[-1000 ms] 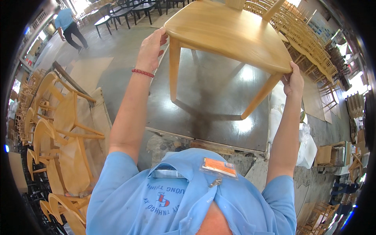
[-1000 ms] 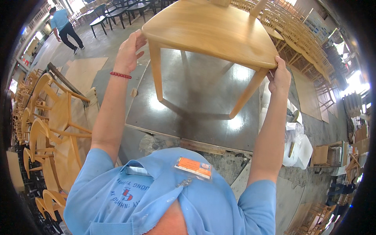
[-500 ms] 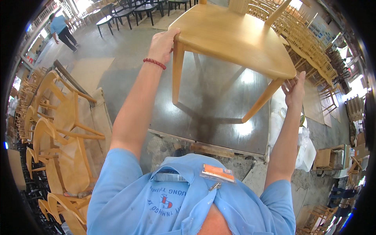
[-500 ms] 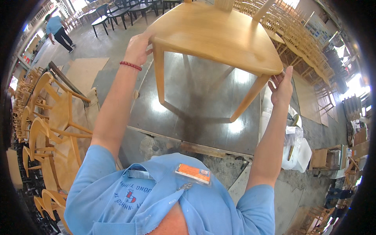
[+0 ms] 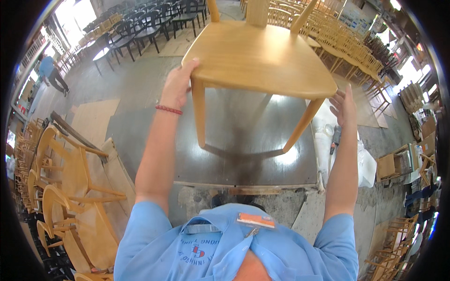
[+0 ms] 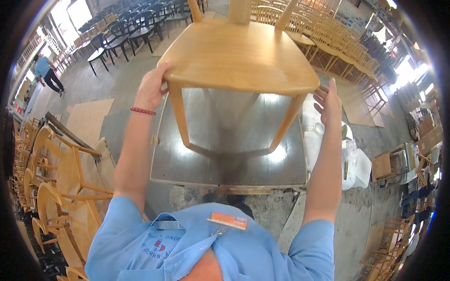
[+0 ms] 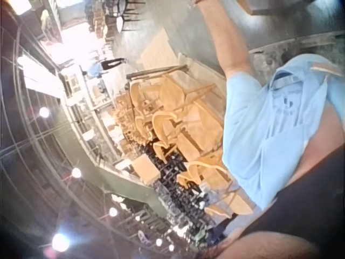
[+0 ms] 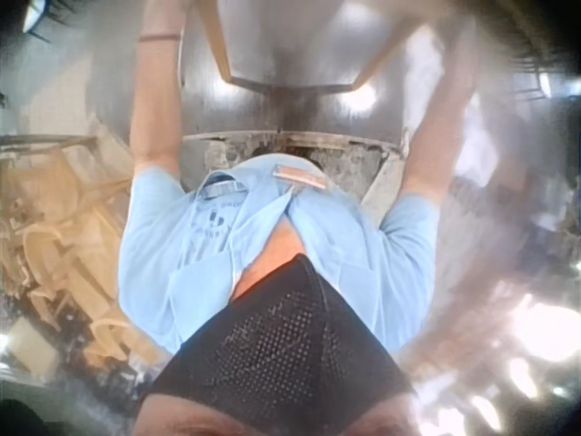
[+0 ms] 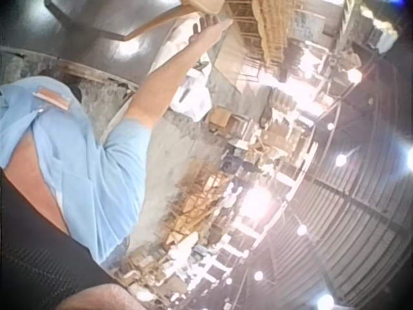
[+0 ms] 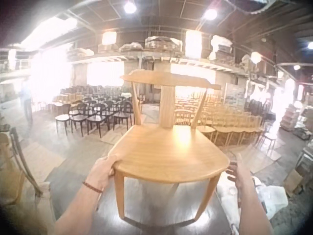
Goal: The person stacks wooden chairs onto a pallet, uses a hand truck to move the stack across the workshop, and then uses a mallet to assemble a single chair by tapping its legs into place.
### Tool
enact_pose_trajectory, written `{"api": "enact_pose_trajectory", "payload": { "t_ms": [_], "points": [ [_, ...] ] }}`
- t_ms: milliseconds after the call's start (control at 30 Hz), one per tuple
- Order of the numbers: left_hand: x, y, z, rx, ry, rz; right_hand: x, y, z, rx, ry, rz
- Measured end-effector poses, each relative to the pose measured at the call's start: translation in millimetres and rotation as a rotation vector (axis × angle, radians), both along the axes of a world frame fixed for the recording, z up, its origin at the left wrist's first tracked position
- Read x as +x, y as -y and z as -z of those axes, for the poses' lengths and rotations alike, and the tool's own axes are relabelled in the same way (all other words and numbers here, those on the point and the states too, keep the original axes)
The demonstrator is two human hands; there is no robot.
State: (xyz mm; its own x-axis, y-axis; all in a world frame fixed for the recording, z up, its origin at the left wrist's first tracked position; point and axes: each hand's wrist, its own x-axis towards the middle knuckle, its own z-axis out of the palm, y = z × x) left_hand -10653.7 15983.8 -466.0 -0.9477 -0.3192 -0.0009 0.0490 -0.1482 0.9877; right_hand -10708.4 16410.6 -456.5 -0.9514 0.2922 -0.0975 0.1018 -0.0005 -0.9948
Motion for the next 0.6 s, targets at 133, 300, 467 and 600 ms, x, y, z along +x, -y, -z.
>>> {"api": "enact_pose_trajectory", "payload": {
  "t_ms": [133, 300, 467, 600],
  "points": [
    [-13, -11, 16, 0.273, -0.139, -0.041, -64, 36, -53, 0.306, 0.081, -0.102],
    [-20, -18, 19, 0.404, -0.214, -0.021, -169, 62, -61, 0.346, -0.025, -0.284],
    [-13, -17, 20, 0.43, -0.208, -0.038, -236, 87, -38, 0.303, 0.0, -0.342],
    [-11, -9, 23, 0.434, -0.149, -0.05, -252, 90, -31, 0.274, 0.044, -0.341]
  ]
}}
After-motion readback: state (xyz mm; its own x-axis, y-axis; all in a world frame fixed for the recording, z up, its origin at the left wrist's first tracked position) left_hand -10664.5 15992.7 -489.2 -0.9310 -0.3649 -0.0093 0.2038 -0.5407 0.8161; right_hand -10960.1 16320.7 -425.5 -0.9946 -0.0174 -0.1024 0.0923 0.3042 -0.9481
